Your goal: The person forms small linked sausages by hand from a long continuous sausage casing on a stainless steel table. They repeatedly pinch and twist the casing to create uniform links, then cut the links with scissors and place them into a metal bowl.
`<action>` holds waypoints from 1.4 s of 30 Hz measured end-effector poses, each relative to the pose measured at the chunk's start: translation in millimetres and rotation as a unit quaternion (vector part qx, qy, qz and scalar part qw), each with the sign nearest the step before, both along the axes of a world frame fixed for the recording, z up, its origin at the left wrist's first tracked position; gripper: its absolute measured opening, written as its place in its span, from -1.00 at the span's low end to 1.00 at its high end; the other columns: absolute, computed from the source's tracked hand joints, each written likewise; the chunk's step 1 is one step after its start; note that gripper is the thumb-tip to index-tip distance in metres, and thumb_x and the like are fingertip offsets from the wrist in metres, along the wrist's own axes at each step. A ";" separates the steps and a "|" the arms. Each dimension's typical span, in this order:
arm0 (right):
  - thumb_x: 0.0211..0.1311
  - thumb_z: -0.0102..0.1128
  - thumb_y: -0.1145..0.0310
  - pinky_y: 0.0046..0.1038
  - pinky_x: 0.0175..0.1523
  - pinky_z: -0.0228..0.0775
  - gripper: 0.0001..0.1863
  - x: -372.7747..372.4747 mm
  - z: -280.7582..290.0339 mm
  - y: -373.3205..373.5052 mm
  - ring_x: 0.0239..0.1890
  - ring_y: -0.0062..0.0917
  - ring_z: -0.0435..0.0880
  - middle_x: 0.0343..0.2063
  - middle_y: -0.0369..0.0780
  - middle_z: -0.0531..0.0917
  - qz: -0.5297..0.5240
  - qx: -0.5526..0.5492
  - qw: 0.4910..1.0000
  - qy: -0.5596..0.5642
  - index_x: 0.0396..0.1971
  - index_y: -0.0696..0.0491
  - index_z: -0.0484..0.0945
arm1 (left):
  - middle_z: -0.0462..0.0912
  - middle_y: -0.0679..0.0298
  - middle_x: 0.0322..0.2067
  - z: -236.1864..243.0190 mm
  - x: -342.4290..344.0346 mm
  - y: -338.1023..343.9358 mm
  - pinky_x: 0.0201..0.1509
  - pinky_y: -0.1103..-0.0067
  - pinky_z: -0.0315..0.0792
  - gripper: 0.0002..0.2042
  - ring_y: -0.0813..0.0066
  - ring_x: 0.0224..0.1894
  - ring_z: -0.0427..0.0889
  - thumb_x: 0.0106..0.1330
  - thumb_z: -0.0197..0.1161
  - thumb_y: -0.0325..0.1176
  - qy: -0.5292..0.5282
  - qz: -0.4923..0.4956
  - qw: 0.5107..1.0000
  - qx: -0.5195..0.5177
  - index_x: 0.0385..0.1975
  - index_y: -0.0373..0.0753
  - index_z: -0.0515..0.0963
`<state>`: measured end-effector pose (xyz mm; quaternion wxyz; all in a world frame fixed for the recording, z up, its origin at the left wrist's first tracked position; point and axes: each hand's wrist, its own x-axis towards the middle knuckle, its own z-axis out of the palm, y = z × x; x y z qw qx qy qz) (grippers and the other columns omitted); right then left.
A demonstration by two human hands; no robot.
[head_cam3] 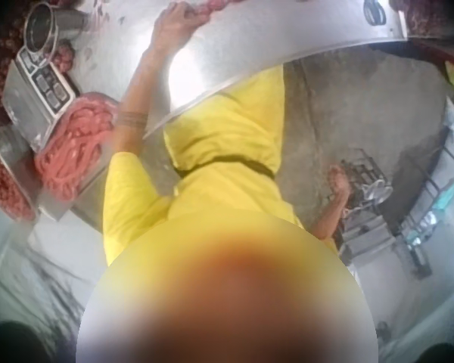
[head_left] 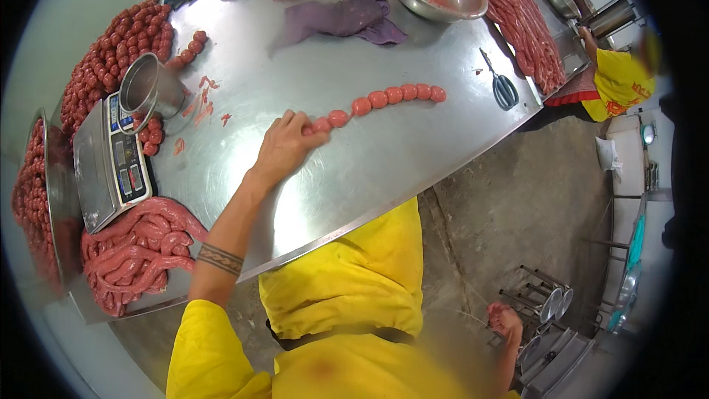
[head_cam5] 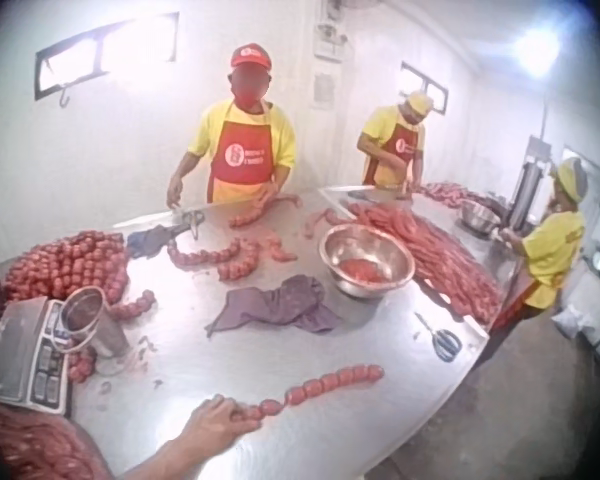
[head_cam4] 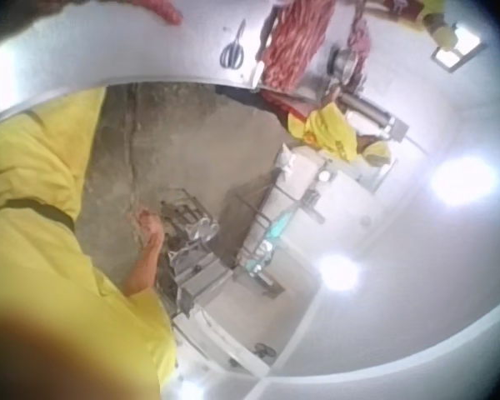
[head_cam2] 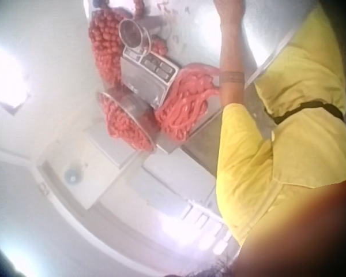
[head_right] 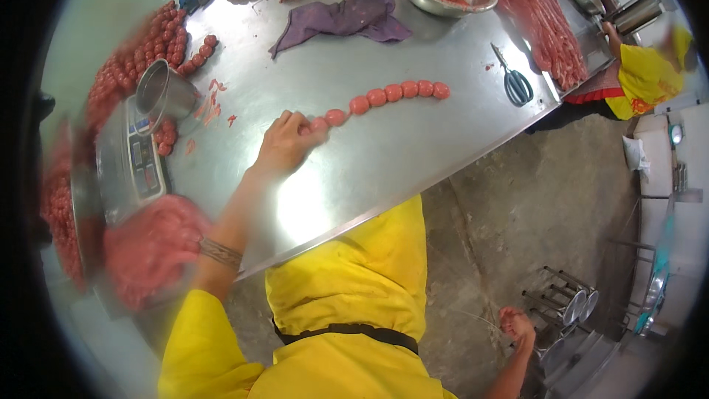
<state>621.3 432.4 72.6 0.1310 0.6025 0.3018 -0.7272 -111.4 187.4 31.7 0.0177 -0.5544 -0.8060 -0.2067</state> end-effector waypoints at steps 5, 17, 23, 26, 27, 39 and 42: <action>0.52 0.03 0.54 -0.30 0.03 0.66 -0.32 -57.8 -83.1 85.1 0.06 -0.27 0.72 0.50 -0.10 0.42 -0.499 0.247 0.773 0.303 0.57 -0.25 0.29 | 0.63 0.30 -0.14 10.3 -12.7 -20.1 0.09 0.36 0.46 -0.50 0.22 -0.03 0.58 0.25 0.39 -0.42 0.004 -0.025 1.000 -0.001 0.23 0.10 0.63; -0.04 0.61 0.31 -0.11 0.02 0.63 -0.51 -679.7 -26.3 -29.9 -0.03 -0.08 0.80 -0.15 -0.05 0.80 0.592 0.651 0.461 0.114 -0.04 0.05 0.68 | 0.81 0.06 -0.28 -10.4 11.0 -26.7 -0.08 0.42 0.65 -0.41 0.19 -0.24 0.83 0.32 0.44 -0.49 -0.259 0.185 0.927 0.201 0.37 -0.23 0.44; 0.33 0.32 0.43 -0.14 0.47 0.34 -0.01 -486.5 -0.5 -152.2 0.36 -0.03 0.51 0.49 0.12 0.29 0.494 0.536 0.590 0.348 0.64 0.14 -0.08 | 0.81 0.03 -0.32 -11.6 13.0 -22.5 -0.10 0.40 0.63 -0.72 0.21 -0.28 0.81 0.34 0.44 -0.32 -0.292 0.310 0.888 0.172 -0.04 -0.32 0.72; 0.43 0.29 0.46 -0.25 -0.03 0.60 -0.73 -316.8 35.9 -53.2 -0.16 -0.21 0.75 -0.17 -0.11 0.80 0.361 0.339 0.866 0.073 0.07 0.08 0.73 | 0.78 -0.02 -0.30 -16.1 14.3 -16.1 -0.12 0.35 0.63 -0.78 0.06 -0.31 0.78 0.30 0.45 -0.43 -0.246 0.323 0.885 0.229 -0.12 -0.37 0.73; 0.41 0.29 0.50 -0.32 -0.08 0.56 -0.81 -261.2 44.6 -34.6 -0.19 -0.24 0.73 -0.20 -0.12 0.80 0.499 0.607 0.613 -0.079 -0.04 0.09 0.73 | 0.76 0.02 -0.28 -17.2 14.8 -14.7 -0.10 0.34 0.61 -0.80 0.09 -0.28 0.76 0.31 0.44 -0.43 -0.235 0.299 0.895 0.232 -0.11 -0.32 0.74; 0.48 0.14 0.54 -0.37 -0.13 0.62 -0.34 -79.2 -98.9 77.4 0.00 -0.27 0.70 0.34 0.05 0.55 -0.448 0.227 0.804 0.318 0.54 -0.08 0.34 | 0.59 0.29 -0.15 5.1 -2.8 -45.8 0.06 0.35 0.46 -0.65 0.25 -0.04 0.58 0.31 0.39 -0.37 -0.029 -0.003 0.999 0.032 0.10 0.06 0.73; 0.51 0.09 0.58 -0.73 -0.41 0.39 -0.22 -226.2 -90.8 189.0 -0.19 -0.53 0.55 0.60 0.03 0.17 -0.407 0.240 0.750 0.463 0.65 -0.10 0.09 | 0.69 0.23 -0.03 5.3 2.5 -61.2 0.15 0.34 0.50 -0.39 0.19 0.00 0.62 0.29 0.43 -0.39 -0.073 0.033 0.993 0.089 0.40 -0.03 0.52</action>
